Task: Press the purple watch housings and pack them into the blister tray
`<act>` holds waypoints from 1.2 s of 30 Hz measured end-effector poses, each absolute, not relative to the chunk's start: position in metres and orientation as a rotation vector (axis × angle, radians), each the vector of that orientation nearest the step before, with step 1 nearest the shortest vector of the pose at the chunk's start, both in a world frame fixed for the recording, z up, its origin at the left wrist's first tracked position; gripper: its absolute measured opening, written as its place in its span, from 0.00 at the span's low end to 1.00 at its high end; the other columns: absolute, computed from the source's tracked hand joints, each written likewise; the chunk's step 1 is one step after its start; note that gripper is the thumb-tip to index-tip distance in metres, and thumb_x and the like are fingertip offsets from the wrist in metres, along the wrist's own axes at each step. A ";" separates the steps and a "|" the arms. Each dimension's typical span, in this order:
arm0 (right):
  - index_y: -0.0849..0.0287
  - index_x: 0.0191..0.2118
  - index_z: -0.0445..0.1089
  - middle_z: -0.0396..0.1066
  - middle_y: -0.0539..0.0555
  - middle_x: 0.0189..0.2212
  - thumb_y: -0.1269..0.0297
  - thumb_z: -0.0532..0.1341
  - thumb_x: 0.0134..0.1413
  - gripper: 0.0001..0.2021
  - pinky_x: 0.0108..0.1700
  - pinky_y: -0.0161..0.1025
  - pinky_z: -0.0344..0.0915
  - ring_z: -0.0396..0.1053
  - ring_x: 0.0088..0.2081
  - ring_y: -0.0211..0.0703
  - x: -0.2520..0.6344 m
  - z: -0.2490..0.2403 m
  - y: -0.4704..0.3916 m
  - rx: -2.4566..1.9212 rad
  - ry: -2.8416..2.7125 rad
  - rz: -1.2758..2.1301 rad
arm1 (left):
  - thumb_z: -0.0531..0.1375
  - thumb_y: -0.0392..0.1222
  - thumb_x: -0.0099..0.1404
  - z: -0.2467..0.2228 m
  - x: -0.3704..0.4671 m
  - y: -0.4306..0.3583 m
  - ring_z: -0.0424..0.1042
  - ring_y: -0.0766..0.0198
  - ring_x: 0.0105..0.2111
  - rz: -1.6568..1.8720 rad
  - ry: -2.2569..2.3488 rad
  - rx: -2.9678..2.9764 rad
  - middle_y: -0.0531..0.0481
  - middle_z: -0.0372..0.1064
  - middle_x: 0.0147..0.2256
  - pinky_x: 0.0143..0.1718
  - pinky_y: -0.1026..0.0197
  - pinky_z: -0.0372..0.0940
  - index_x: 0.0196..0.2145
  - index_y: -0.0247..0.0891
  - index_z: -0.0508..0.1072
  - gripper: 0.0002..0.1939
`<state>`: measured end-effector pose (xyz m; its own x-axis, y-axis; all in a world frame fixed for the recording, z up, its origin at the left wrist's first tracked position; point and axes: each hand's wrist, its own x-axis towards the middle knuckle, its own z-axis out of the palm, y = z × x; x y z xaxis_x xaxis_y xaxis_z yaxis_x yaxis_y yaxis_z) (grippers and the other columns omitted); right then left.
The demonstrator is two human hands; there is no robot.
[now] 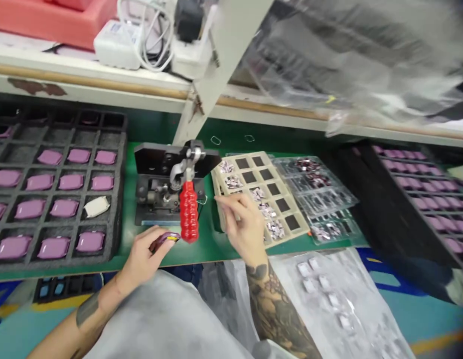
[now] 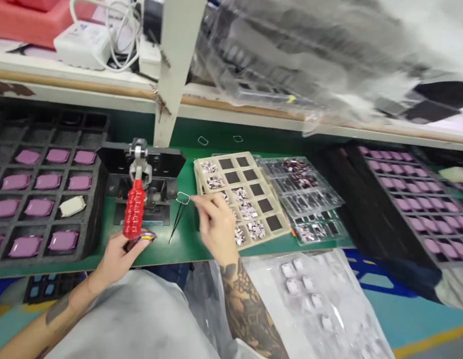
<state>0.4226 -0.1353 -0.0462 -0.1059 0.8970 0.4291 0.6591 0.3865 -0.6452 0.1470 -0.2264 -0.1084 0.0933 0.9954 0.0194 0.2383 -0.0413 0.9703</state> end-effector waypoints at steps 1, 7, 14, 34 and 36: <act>0.48 0.56 0.82 0.81 0.53 0.40 0.64 0.66 0.73 0.11 0.47 0.47 0.76 0.78 0.41 0.48 0.409 -0.049 -0.149 -1.302 -1.810 0.491 | 0.65 0.50 0.79 -0.105 0.148 -0.225 0.74 0.61 0.33 1.032 1.278 1.460 0.47 0.80 0.36 0.37 0.60 0.68 0.45 0.39 0.86 0.14; 0.50 0.42 0.84 0.84 0.51 0.36 0.69 0.74 0.66 0.05 0.43 0.44 0.78 0.80 0.37 0.44 0.349 -0.067 -0.194 -1.087 -1.643 0.833 | 0.65 0.49 0.79 -0.093 0.151 -0.227 0.70 0.61 0.32 1.049 1.216 1.440 0.48 0.77 0.35 0.35 0.61 0.65 0.45 0.39 0.86 0.13; 0.51 0.41 0.86 0.84 0.53 0.35 0.66 0.75 0.64 0.02 0.40 0.46 0.79 0.80 0.35 0.45 0.344 -0.070 -0.197 -1.032 -1.529 0.891 | 0.64 0.51 0.80 -0.085 0.148 -0.237 0.67 0.63 0.31 1.058 1.242 1.455 0.50 0.71 0.34 0.33 0.61 0.61 0.45 0.39 0.84 0.14; 0.43 0.73 0.69 0.81 0.59 0.56 0.62 0.71 0.70 0.30 0.58 0.53 0.81 0.81 0.56 0.54 0.379 -0.082 -0.261 -1.003 -1.904 0.461 | 0.66 0.52 0.78 -0.077 0.179 -0.254 0.69 0.65 0.29 1.015 1.050 1.358 0.52 0.73 0.30 0.33 0.63 0.66 0.40 0.38 0.83 0.14; 0.46 0.76 0.64 0.78 0.62 0.61 0.62 0.71 0.69 0.34 0.61 0.53 0.79 0.78 0.61 0.54 0.405 -0.083 -0.276 -1.152 -1.828 0.381 | 0.67 0.50 0.77 -0.082 0.184 -0.256 0.76 0.63 0.32 1.042 1.097 1.405 0.49 0.79 0.34 0.36 0.62 0.72 0.45 0.39 0.84 0.11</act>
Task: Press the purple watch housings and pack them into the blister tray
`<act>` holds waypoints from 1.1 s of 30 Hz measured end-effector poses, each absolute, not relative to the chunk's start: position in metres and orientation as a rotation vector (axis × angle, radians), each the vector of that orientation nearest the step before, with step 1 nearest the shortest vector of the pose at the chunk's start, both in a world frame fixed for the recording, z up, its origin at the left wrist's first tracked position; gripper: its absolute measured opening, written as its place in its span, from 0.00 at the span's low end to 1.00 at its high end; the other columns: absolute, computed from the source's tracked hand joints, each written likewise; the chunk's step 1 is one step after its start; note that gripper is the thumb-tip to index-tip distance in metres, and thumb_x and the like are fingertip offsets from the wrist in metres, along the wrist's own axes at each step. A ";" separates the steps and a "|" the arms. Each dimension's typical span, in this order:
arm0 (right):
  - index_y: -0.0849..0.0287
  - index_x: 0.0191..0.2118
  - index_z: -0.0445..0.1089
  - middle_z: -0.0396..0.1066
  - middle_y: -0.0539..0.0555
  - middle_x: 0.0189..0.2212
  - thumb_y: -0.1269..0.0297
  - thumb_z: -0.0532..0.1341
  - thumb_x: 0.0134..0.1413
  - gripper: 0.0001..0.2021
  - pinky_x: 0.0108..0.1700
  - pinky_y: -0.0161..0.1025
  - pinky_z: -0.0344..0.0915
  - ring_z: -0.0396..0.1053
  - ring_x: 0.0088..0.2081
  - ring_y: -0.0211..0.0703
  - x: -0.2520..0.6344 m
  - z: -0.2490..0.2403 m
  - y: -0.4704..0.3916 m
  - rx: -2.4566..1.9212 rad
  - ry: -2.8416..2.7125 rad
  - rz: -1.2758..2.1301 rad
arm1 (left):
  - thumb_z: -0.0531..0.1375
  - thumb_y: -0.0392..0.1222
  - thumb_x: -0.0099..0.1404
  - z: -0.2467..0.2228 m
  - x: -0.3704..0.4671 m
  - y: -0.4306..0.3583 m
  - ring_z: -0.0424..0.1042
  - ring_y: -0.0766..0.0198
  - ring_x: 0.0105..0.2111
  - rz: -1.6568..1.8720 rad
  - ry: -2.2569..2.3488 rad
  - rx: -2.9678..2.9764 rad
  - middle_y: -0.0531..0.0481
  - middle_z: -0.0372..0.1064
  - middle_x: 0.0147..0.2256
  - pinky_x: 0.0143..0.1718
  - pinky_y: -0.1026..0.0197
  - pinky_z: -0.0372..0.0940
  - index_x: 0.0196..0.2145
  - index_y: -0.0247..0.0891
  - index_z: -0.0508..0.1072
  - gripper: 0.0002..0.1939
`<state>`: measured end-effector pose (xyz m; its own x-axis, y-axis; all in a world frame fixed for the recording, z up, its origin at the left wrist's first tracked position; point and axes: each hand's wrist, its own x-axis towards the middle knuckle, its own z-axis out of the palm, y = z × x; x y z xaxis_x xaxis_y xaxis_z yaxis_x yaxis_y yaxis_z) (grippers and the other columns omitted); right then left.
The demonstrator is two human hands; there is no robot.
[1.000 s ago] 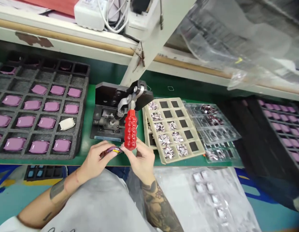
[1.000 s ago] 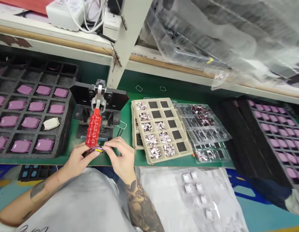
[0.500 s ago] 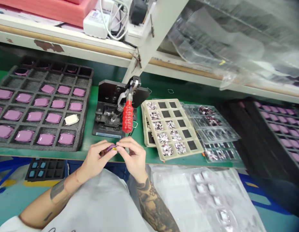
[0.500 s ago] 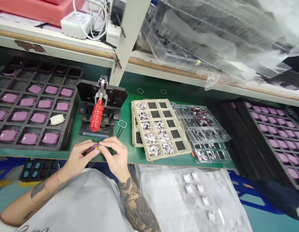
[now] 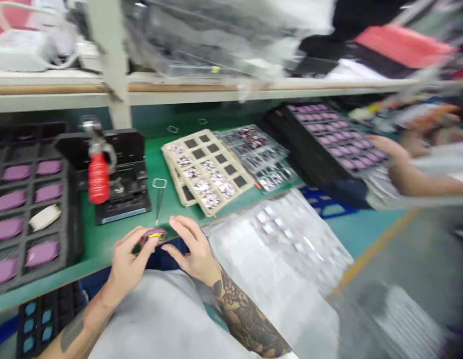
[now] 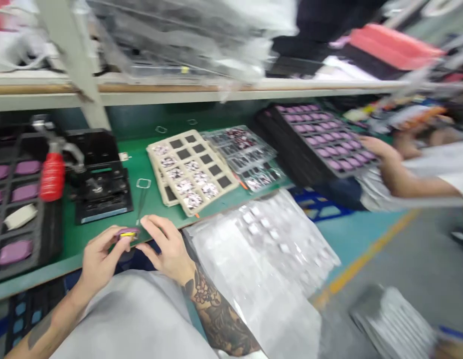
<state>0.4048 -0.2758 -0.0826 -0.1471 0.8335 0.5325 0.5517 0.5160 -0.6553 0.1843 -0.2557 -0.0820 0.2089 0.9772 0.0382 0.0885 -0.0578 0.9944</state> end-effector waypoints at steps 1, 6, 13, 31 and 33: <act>0.49 0.75 0.65 0.77 0.62 0.62 0.62 0.71 0.69 0.33 0.62 0.53 0.79 0.78 0.61 0.53 0.422 -0.084 -0.284 -1.256 -1.753 0.338 | 0.68 0.49 0.77 -0.086 0.186 -0.256 0.80 0.61 0.34 1.067 1.120 1.381 0.48 0.81 0.37 0.38 0.61 0.74 0.48 0.39 0.83 0.11; 0.54 0.52 0.81 0.84 0.58 0.46 0.57 0.61 0.75 0.13 0.54 0.47 0.78 0.81 0.45 0.48 0.546 -0.104 -0.325 -1.956 -1.340 0.188 | 0.75 0.50 0.69 -0.099 0.195 -0.246 0.88 0.49 0.45 1.184 1.183 1.149 0.43 0.87 0.46 0.47 0.52 0.84 0.49 0.40 0.75 0.19; 0.62 0.57 0.80 0.84 0.64 0.47 0.70 0.63 0.63 0.18 0.61 0.50 0.70 0.78 0.50 0.56 0.682 -0.136 -0.354 -2.390 -1.027 0.147 | 0.76 0.50 0.65 -0.100 0.201 -0.242 0.83 0.51 0.51 1.189 1.245 1.508 0.43 0.83 0.52 0.66 0.47 0.75 0.48 0.38 0.86 0.18; 0.54 0.60 0.81 0.83 0.55 0.43 0.56 0.66 0.72 0.17 0.43 0.41 0.77 0.77 0.37 0.43 0.509 -0.078 -0.307 -1.763 -1.175 0.377 | 0.70 0.51 0.74 -0.084 0.191 -0.255 0.83 0.59 0.34 0.775 0.984 1.202 0.41 0.86 0.43 0.37 0.60 0.79 0.55 0.37 0.83 0.18; 0.53 0.59 0.83 0.85 0.54 0.40 0.56 0.68 0.72 0.16 0.42 0.40 0.77 0.78 0.36 0.43 0.457 -0.077 -0.287 -1.619 -1.244 0.605 | 0.67 0.50 0.77 -0.076 0.189 -0.255 0.83 0.59 0.35 0.685 0.880 1.293 0.41 0.85 0.43 0.40 0.59 0.78 0.55 0.37 0.83 0.17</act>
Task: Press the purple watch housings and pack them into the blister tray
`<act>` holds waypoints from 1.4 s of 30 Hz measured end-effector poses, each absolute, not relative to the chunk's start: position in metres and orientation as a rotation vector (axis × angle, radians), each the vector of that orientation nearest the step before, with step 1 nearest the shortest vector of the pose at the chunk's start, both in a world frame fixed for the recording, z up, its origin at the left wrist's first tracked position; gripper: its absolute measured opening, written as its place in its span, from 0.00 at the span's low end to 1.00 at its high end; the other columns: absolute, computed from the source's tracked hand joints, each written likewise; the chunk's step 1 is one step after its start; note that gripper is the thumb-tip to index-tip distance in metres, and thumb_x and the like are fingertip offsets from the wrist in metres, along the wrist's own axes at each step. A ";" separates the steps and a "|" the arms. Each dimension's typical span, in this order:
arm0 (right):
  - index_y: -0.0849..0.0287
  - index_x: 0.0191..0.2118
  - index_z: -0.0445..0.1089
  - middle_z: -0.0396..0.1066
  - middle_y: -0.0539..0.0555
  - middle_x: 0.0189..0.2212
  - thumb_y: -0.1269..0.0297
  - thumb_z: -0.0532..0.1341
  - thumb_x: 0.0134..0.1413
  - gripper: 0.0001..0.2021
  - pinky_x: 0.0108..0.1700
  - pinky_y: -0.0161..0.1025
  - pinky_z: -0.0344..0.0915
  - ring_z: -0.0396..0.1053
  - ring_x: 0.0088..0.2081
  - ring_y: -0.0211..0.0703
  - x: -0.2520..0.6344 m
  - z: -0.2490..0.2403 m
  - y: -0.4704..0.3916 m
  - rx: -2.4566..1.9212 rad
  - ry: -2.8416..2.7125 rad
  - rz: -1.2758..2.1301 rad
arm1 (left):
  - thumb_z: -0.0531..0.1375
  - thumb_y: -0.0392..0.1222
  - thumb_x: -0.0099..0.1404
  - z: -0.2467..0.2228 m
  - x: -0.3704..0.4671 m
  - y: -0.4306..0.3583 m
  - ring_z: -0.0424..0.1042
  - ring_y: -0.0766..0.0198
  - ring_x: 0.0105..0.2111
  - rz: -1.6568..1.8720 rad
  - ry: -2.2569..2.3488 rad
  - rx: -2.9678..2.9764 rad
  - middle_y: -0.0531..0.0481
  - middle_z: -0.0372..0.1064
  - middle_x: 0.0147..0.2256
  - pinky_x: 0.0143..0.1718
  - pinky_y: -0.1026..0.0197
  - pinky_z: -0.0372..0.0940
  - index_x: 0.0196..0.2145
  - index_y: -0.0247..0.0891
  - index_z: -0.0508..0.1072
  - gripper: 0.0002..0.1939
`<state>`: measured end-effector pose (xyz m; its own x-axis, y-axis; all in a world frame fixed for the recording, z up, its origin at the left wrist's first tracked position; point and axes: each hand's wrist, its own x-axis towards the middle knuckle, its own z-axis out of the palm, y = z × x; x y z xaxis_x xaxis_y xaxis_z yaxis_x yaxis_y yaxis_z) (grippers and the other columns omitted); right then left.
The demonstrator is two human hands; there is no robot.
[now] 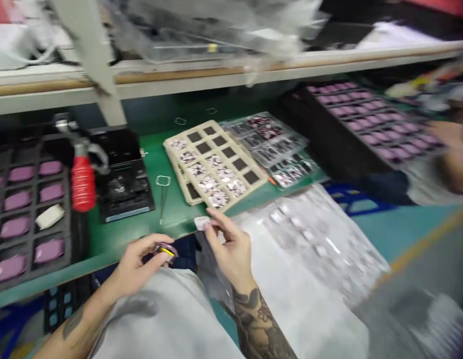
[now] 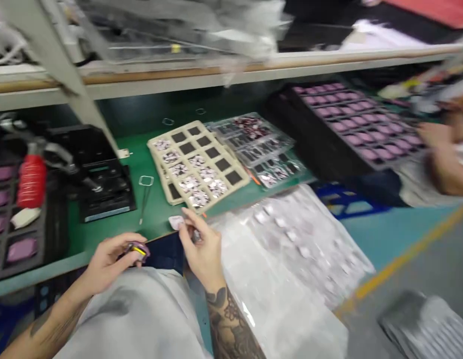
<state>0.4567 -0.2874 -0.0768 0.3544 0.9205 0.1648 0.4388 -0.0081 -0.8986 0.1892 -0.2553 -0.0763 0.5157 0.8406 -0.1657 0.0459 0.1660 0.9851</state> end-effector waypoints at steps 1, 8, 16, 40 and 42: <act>0.52 0.57 0.84 0.85 0.54 0.41 0.55 0.67 0.73 0.14 0.43 0.40 0.77 0.80 0.37 0.43 0.434 -0.077 -0.277 -1.545 -1.291 0.737 | 0.66 0.49 0.78 -0.073 0.186 -0.255 0.82 0.59 0.36 0.664 0.870 1.340 0.42 0.85 0.42 0.41 0.59 0.77 0.56 0.37 0.83 0.16; 0.48 0.57 0.85 0.86 0.56 0.52 0.53 0.65 0.75 0.14 0.55 0.45 0.80 0.84 0.52 0.48 0.350 -0.082 -0.226 -0.992 -1.480 1.471 | 0.66 0.48 0.78 -0.064 0.139 -0.258 0.81 0.61 0.36 0.835 1.049 1.276 0.44 0.83 0.41 0.42 0.60 0.75 0.56 0.37 0.82 0.15; 0.43 0.62 0.80 0.82 0.56 0.58 0.71 0.71 0.68 0.22 0.62 0.56 0.76 0.78 0.58 0.52 0.317 -0.077 -0.214 -0.906 -1.796 0.863 | 0.73 0.48 0.73 -0.078 0.121 -0.257 0.83 0.58 0.39 1.117 0.932 0.801 0.38 0.84 0.49 0.46 0.55 0.81 0.66 0.37 0.77 0.29; 0.51 0.45 0.81 0.81 0.57 0.44 0.53 0.68 0.73 0.09 0.52 0.52 0.79 0.81 0.46 0.52 0.330 -0.076 -0.204 -1.134 -1.626 1.001 | 0.64 0.47 0.79 -0.107 0.130 -0.246 0.89 0.54 0.38 1.178 1.097 1.102 0.40 0.87 0.45 0.42 0.56 0.83 0.57 0.37 0.84 0.16; 0.49 0.54 0.80 0.79 0.61 0.53 0.48 0.65 0.73 0.14 0.62 0.62 0.76 0.78 0.57 0.60 0.340 -0.060 -0.183 -1.186 -1.616 0.583 | 0.66 0.52 0.79 -0.109 0.133 -0.245 0.89 0.51 0.40 1.129 1.038 0.894 0.39 0.87 0.45 0.42 0.54 0.83 0.62 0.35 0.81 0.22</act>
<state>0.3397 -0.1831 -0.0601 -0.0117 0.9000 0.4358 0.4138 0.4011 -0.8172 0.1326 -0.2447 -0.1095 0.1021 0.9771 -0.1868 -0.2688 0.2079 0.9405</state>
